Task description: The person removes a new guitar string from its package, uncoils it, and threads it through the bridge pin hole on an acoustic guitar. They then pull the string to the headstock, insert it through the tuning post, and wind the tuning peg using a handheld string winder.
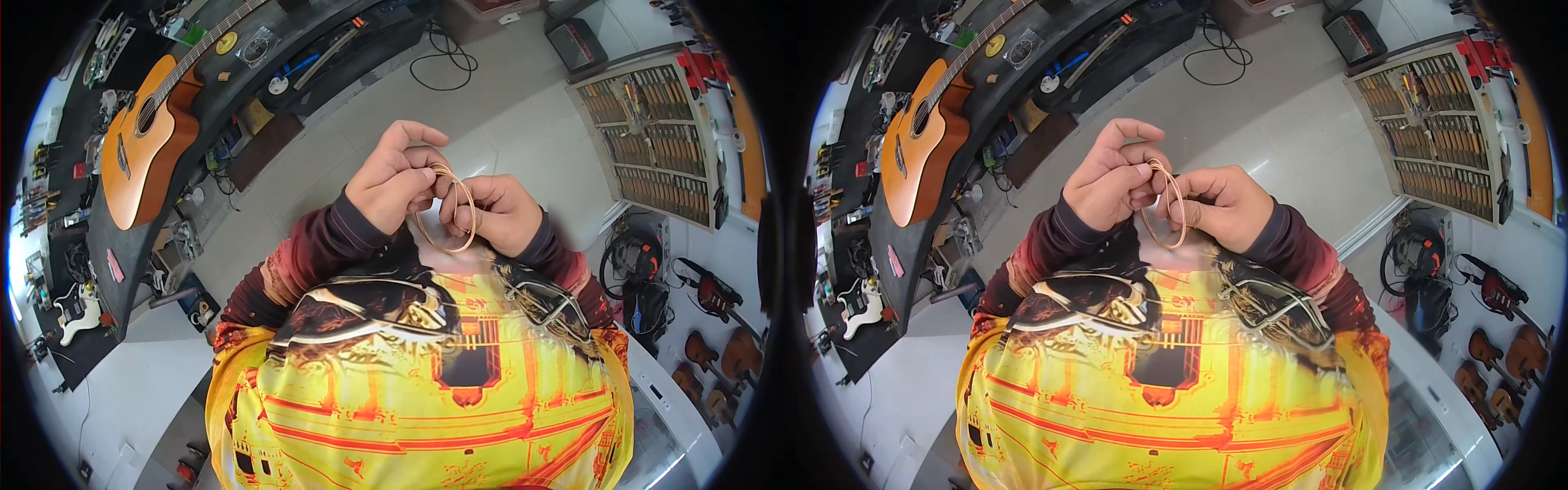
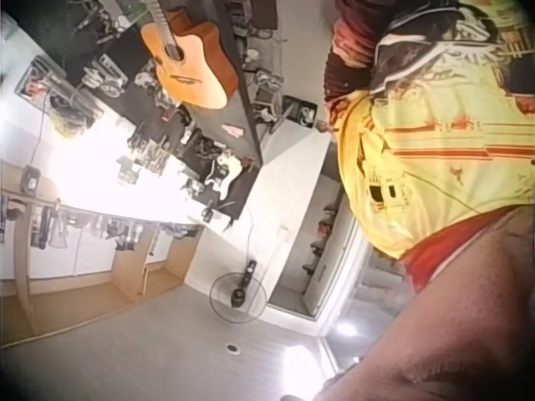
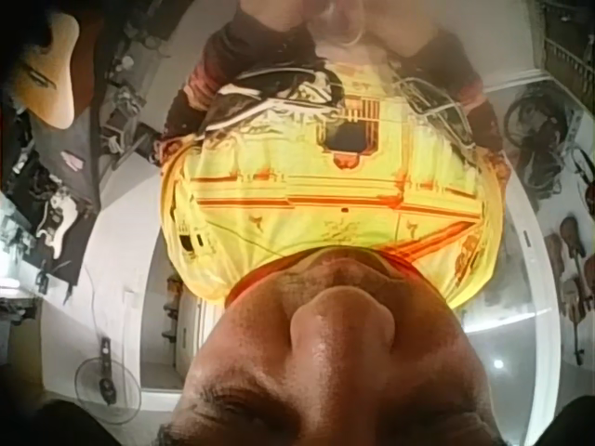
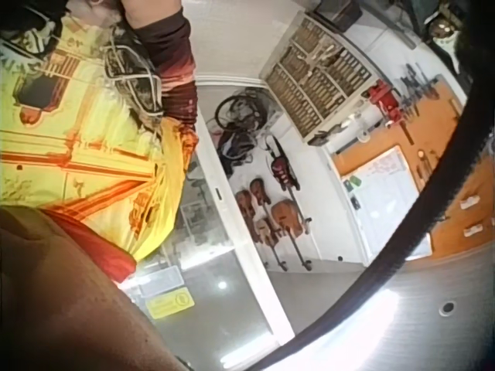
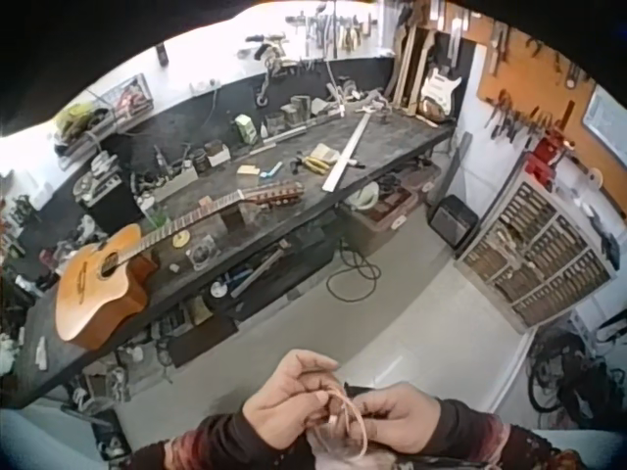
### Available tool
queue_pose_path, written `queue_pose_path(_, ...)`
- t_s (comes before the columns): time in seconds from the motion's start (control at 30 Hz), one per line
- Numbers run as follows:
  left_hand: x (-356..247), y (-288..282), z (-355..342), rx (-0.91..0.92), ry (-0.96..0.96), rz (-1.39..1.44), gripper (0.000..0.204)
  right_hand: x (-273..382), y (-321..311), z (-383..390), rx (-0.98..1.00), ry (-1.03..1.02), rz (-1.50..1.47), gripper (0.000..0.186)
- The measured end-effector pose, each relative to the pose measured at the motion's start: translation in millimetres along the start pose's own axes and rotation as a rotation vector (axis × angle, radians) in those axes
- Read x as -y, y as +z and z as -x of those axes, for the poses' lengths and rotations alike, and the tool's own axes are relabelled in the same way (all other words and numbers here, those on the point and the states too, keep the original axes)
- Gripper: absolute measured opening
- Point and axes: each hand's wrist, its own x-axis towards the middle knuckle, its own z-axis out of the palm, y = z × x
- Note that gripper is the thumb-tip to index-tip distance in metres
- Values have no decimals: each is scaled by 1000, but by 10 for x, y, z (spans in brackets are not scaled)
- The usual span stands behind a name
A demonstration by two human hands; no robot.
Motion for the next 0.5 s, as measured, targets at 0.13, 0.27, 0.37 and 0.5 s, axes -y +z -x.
queue_pose_path(0.13, -42, 13, 12, -29, -30, -43, 33, -41, -41, 21, 14, -56, -82, 21)
queue_pose_path(0.27, -45, -57, 61, 26, -69, 110, 20, -62, -23, 45, -31, -84, -43, 23)
queue_pose_path(0.37, -77, -21, 90, 32, -113, 164, 15, -31, 20, 50, -9, -47, -34, 24)
queue_pose_path(0.5, -160, -28, 113, 147, -136, 37, 13, -25, 104, 98, -10, -80, -45, 25)
